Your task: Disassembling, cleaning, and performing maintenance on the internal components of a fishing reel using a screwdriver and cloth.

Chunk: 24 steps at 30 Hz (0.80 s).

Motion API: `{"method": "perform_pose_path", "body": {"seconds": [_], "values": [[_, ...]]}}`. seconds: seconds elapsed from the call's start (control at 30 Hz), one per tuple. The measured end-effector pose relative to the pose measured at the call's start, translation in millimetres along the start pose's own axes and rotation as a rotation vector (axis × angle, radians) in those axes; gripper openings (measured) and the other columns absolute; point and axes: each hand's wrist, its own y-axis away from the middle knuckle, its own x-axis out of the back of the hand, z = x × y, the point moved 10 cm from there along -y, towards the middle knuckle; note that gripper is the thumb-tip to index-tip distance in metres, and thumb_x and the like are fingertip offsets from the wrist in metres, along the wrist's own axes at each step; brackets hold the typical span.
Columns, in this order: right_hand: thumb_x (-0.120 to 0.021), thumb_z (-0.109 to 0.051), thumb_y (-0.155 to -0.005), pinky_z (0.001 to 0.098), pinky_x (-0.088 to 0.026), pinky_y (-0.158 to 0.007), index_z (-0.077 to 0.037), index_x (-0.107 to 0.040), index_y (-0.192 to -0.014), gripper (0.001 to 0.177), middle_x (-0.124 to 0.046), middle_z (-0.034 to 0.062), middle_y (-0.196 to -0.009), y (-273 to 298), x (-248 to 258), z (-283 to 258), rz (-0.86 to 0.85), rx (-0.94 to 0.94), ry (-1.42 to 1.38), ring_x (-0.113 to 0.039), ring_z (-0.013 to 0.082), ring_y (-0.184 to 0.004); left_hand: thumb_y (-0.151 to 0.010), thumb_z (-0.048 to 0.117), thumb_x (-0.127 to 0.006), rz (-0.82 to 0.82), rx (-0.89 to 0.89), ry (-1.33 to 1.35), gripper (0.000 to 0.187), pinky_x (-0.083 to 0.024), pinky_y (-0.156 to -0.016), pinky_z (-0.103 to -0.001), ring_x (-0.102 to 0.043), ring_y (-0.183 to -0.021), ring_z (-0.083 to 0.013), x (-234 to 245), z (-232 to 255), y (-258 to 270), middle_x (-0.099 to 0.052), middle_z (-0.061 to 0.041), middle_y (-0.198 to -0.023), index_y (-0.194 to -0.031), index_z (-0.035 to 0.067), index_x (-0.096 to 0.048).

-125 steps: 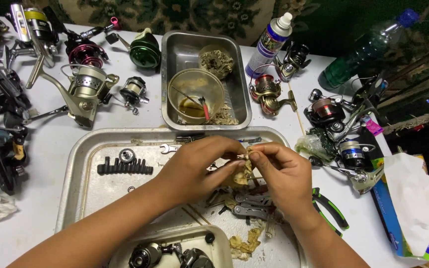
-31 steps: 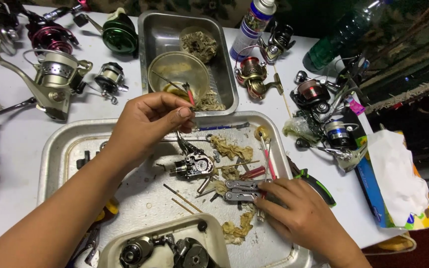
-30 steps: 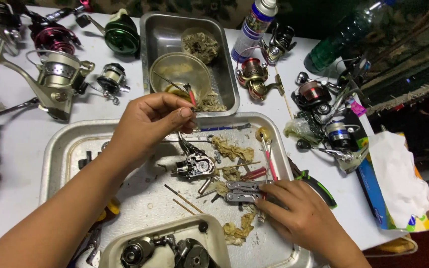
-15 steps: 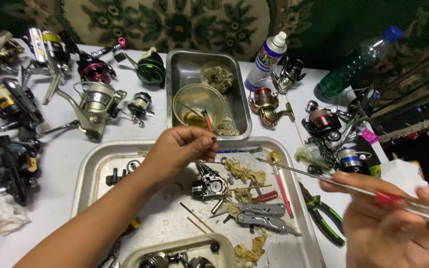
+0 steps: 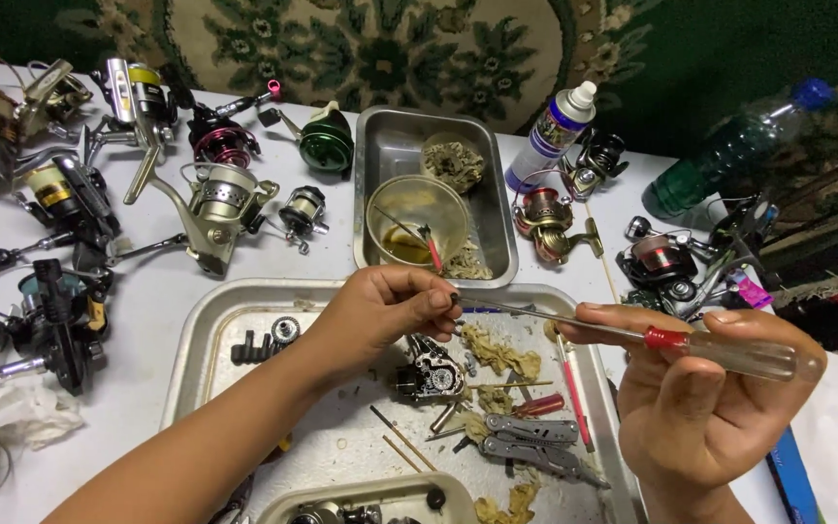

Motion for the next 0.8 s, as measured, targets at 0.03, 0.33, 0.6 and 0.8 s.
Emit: {"method": "perform_pose_path", "body": {"seconds": [0.03, 0.33, 0.6, 0.8], "values": [[-0.043, -0.031, -0.117, 0.0549, -0.077, -0.084, -0.019, -0.034, -0.131, 0.021, -0.057, 0.0092, -0.096, 1, 0, 0, 0.013, 0.000, 0.026, -0.078, 0.0400, -0.092, -0.085, 0.019, -0.075, 0.004, 0.013, -0.010, 0.025, -0.065, -0.079, -0.035, -0.074, -0.082, -0.0234, -1, 1, 1, -0.078, -0.016, -0.094, -0.101, 0.000, -0.075], [-0.045, -0.032, -0.117, 0.0544, -0.077, -0.086, -0.020, -0.034, -0.131, 0.021, -0.054, 0.0057, -0.110, 9, 8, 1, 0.052, -0.012, 0.034, -0.079, 0.0408, -0.093, -0.089, 0.018, -0.073, -0.019, -0.002, 0.045, 0.022, -0.065, -0.077, -0.035, -0.073, -0.081, -0.0235, -4, 1, 2, -0.076, -0.017, -0.092, -0.099, -0.001, -0.073], [-0.044, -0.034, -0.118, 0.0565, -0.073, -0.089, -0.021, -0.031, -0.132, 0.023, -0.039, -0.0012, -0.121, 12, 17, 2, 0.066, -0.008, 0.115, -0.074, 0.0411, -0.090, -0.088, 0.019, -0.074, -0.049, -0.025, 0.035, 0.022, -0.066, -0.079, -0.034, -0.074, -0.083, -0.0216, -8, 5, 4, -0.076, -0.015, -0.092, -0.098, 0.000, -0.074], [-0.045, -0.032, -0.118, 0.0569, -0.076, -0.090, -0.020, -0.035, -0.134, 0.022, -0.055, 0.0090, -0.108, 12, 18, 2, 0.028, -0.024, 0.048, -0.077, 0.0412, -0.099, -0.087, 0.018, -0.074, -0.035, -0.001, 0.006, 0.025, -0.066, -0.079, -0.035, -0.074, -0.084, -0.0235, -11, 10, 8, -0.077, -0.016, -0.092, -0.102, -0.002, -0.074]]}}
